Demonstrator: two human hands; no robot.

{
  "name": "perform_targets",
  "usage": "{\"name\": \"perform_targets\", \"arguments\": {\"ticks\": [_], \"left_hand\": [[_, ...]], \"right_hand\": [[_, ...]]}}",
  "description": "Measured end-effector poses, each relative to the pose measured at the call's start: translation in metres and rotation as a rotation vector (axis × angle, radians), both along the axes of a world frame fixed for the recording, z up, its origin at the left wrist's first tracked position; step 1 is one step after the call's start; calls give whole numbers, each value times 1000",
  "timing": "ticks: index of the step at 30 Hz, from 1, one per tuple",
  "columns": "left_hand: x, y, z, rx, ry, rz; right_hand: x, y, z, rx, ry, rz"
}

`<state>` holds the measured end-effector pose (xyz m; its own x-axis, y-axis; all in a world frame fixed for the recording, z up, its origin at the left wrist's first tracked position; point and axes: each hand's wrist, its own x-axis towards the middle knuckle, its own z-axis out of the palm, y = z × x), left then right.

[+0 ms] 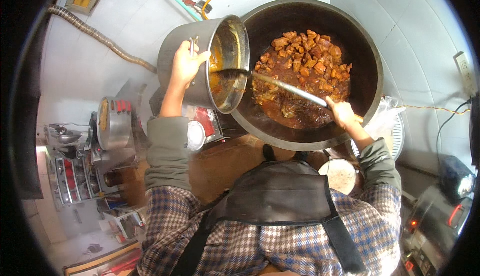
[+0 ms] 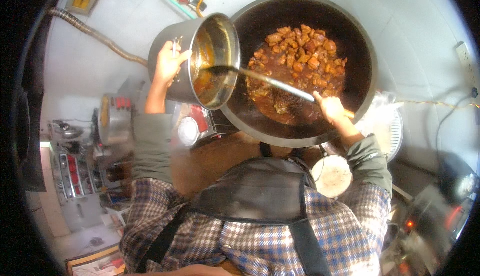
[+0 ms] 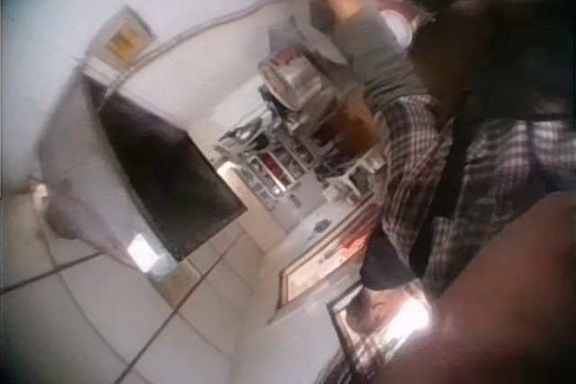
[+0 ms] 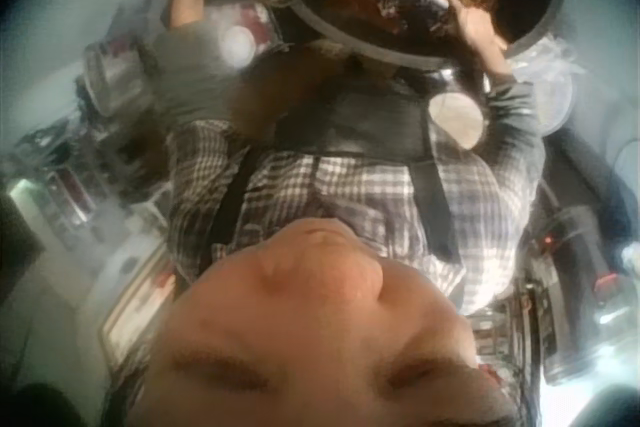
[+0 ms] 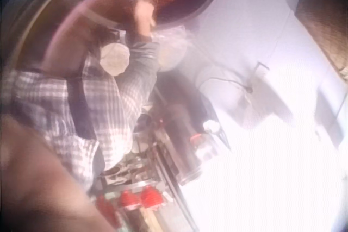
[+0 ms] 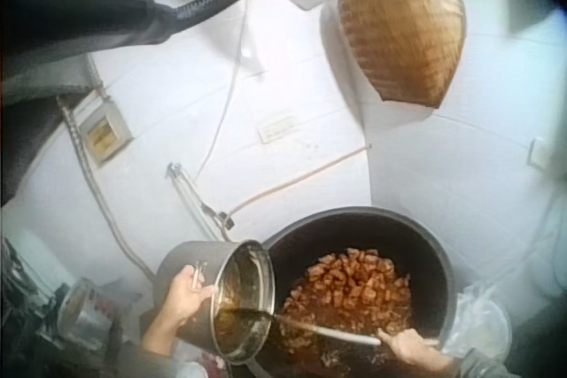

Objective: The person pours a dark sauce from a metal pot into a large wok containing browned meat chunks, then adds water from a hose and stirs the mixture. They later retrieve a lid from a freezer, cover a pot, and scoop a yellow liquid from a rice cooker into a bowl.

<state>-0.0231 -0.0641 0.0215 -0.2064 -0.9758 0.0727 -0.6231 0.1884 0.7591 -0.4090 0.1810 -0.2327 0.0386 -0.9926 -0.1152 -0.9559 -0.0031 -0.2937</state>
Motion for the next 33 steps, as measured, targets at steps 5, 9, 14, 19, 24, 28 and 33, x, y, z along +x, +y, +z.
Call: {"name": "perform_targets", "arguments": {"ticks": [5,9,14,19,24,28,33], "left_hand": [[-4,3,8,-10,10,-36],[0,13,13,63,-1,-14],[7,22,3,-29,29,3],[17,24,-3,-34,-3,39],[14,26,-1,-55,-23,18],[5,22,2,-56,-32,16],[-6,15,2,-148,-77,-92]], "right_hand": [[45,-59,11,-132,-71,-64],[87,-108,-11,6,-71,-65],[94,-98,-36,75,-117,35],[102,-76,-10,220,-187,191],[110,-64,36,327,-419,319],[105,-65,65,677,-743,251],[89,-72,93,1071,-1122,168]]}}
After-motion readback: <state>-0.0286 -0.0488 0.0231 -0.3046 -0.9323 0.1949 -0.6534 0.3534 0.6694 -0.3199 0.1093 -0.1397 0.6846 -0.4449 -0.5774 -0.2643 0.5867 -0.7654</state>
